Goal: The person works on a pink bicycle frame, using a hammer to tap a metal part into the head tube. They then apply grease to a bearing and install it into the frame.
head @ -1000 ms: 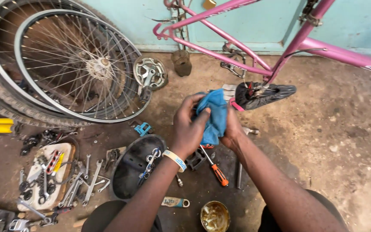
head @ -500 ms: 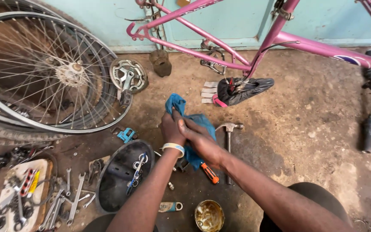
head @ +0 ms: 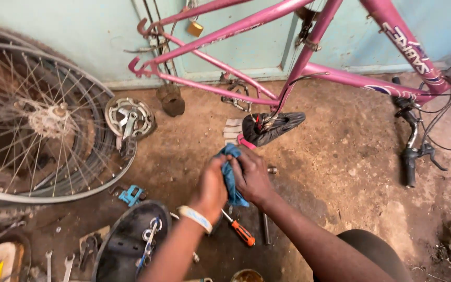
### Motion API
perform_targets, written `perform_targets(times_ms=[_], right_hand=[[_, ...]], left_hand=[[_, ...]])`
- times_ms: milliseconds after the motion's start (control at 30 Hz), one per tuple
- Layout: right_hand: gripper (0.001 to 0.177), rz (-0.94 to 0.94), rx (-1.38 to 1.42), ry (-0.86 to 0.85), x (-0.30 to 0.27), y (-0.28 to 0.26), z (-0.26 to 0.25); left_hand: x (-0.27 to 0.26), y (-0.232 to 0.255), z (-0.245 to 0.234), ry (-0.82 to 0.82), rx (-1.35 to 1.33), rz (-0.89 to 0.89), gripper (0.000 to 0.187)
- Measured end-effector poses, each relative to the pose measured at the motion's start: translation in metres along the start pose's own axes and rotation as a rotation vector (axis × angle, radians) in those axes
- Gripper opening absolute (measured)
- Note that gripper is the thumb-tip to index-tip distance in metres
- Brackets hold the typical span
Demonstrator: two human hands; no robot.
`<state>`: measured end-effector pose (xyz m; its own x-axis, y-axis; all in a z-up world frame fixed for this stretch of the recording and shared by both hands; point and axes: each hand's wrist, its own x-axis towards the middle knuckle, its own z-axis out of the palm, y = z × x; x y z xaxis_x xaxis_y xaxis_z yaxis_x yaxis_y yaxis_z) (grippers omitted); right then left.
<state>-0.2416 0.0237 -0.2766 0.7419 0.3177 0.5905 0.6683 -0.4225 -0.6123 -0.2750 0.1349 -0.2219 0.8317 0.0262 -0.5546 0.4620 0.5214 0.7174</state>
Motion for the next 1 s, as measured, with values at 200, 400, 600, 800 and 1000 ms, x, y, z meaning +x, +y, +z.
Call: perform_targets(times_ms=[200, 400, 600, 800, 1000], right_hand=[[0.039, 1.020, 0.156, 0.297, 0.017, 0.074, 0.008], [0.033, 1.169, 0.709, 0.192, 0.034, 0.006, 0.009], [0.047, 1.172, 1.097, -0.240, 0.021, -0.038, 0.012], [0.044, 0.757, 0.782, -0.203, 0.016, -0.039, 0.019], [0.041, 0.476, 0.359, -0.388, 0.007, -0.013, 0.014]], left_hand=[[-0.004, -0.031, -0.010, -0.326, 0.559, 0.568, 0.041], [0.010, -0.013, -0.040, -0.066, 1.357, 1.115, 0.057], [0.038, -0.008, -0.068, 0.167, 1.342, 1.107, 0.050], [0.048, 0.027, -0.083, 0.394, 1.106, 0.803, 0.048], [0.105, 0.050, -0.159, 0.501, 1.017, 0.657, 0.061]])
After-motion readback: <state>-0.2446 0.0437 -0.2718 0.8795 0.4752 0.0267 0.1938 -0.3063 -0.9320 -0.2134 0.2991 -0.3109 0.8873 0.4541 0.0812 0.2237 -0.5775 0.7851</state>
